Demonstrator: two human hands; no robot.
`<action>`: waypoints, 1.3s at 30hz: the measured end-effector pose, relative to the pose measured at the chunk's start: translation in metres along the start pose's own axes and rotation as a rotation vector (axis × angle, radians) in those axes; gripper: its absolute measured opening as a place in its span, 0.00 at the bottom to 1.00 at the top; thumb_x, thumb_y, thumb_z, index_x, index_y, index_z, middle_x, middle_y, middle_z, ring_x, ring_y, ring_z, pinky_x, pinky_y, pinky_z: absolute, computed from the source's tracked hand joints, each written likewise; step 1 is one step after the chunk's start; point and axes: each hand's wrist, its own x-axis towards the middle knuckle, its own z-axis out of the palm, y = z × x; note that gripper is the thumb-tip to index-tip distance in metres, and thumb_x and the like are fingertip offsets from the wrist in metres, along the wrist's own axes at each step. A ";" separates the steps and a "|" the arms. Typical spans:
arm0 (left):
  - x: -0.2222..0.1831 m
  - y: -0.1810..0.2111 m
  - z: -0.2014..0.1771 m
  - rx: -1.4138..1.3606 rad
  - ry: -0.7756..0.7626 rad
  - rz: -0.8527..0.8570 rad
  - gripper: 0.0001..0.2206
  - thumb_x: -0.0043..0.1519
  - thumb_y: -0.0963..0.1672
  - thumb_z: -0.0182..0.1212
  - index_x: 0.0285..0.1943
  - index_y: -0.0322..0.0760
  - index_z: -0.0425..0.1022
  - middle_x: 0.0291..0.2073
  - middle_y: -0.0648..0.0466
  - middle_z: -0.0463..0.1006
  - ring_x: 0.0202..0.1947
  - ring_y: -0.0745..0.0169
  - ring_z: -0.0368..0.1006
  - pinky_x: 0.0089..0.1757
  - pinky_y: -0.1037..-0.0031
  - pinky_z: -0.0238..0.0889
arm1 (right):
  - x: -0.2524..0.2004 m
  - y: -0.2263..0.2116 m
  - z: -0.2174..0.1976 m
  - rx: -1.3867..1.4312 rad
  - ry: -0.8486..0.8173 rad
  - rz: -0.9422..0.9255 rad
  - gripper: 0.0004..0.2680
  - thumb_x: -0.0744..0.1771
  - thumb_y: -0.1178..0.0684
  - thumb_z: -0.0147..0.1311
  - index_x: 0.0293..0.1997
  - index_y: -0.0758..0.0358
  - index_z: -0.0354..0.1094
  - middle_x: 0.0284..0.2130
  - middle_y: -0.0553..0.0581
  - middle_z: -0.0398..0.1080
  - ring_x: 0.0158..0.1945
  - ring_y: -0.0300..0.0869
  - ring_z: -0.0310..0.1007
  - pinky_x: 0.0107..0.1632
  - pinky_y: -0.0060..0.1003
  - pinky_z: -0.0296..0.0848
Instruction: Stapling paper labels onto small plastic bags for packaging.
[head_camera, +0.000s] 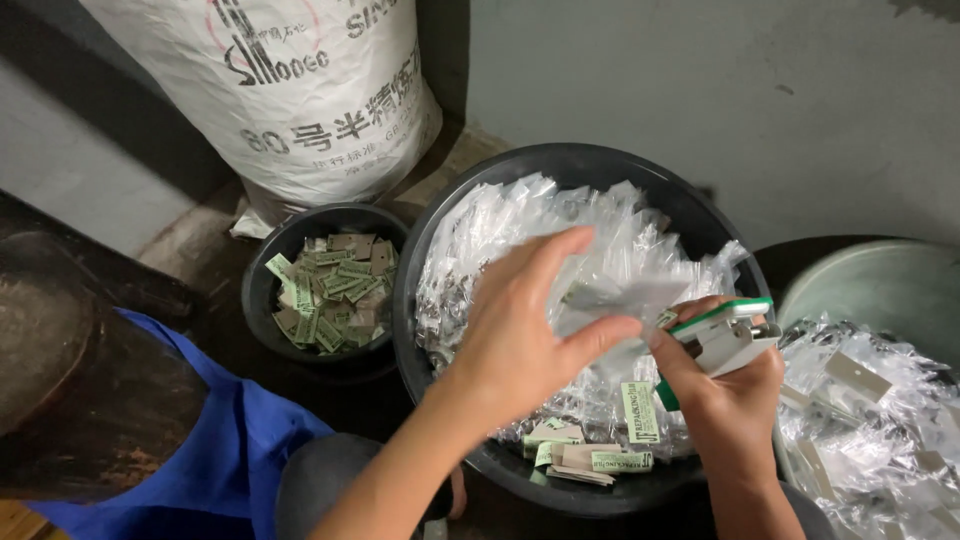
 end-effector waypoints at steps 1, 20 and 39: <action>0.006 -0.006 -0.002 -0.186 -0.066 -0.003 0.32 0.55 0.53 0.64 0.67 0.37 0.62 0.54 0.52 0.77 0.56 0.53 0.74 0.58 0.56 0.62 | -0.001 -0.005 -0.001 0.032 -0.029 -0.007 0.09 0.64 0.63 0.63 0.41 0.59 0.65 0.39 0.52 0.70 0.44 0.39 0.71 0.50 0.33 0.71; -0.016 -0.037 0.025 -0.436 -0.173 0.174 0.06 0.63 0.35 0.56 0.44 0.35 0.67 0.39 0.51 0.72 0.42 0.59 0.72 0.47 0.73 0.75 | 0.007 0.005 -0.009 0.024 -0.202 -0.045 0.07 0.62 0.65 0.54 0.40 0.60 0.67 0.39 0.55 0.72 0.39 0.40 0.71 0.38 0.32 0.70; -0.033 -0.073 0.096 -0.300 0.130 -0.006 0.09 0.60 0.39 0.65 0.47 0.34 0.73 0.37 0.48 0.77 0.38 0.50 0.78 0.40 0.66 0.74 | 0.043 0.054 0.030 0.101 0.122 -0.076 0.12 0.73 0.45 0.55 0.33 0.56 0.63 0.25 0.45 0.60 0.29 0.30 0.54 0.36 0.29 0.57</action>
